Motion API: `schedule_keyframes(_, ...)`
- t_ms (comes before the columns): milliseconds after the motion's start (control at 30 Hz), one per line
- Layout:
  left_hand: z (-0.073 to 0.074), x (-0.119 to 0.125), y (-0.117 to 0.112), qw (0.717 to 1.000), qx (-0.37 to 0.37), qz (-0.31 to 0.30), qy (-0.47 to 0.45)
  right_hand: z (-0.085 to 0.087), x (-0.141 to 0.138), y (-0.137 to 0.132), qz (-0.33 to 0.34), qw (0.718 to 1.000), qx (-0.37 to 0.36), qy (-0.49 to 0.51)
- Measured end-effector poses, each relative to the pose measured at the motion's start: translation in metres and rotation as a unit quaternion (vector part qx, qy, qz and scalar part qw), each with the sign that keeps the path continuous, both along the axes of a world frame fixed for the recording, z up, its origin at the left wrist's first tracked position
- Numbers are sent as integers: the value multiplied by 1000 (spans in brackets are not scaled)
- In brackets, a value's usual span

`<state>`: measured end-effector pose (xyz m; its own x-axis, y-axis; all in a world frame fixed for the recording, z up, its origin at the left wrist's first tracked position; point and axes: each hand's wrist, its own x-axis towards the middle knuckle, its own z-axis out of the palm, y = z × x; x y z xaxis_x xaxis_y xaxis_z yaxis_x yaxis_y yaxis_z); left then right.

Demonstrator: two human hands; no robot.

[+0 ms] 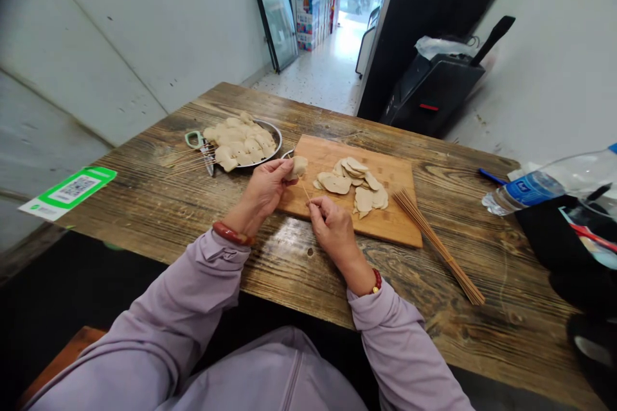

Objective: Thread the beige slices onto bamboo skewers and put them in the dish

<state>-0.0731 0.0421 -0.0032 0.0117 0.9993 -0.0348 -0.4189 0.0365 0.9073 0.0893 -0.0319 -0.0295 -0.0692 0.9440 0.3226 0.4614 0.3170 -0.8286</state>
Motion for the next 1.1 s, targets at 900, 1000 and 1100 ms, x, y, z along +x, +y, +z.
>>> schedule_keyframes(900,1,26,-23,994,28,-87,54,4,-2,4,-56,996,-4,68)
schedule_keyframes(1000,3,24,-20,995,21,-87,54,10,4,5,-67,993,-4,96)
schedule_keyframes(1100,3,17,-12,995,30,-52,85,19,19,10,-116,981,7,155)
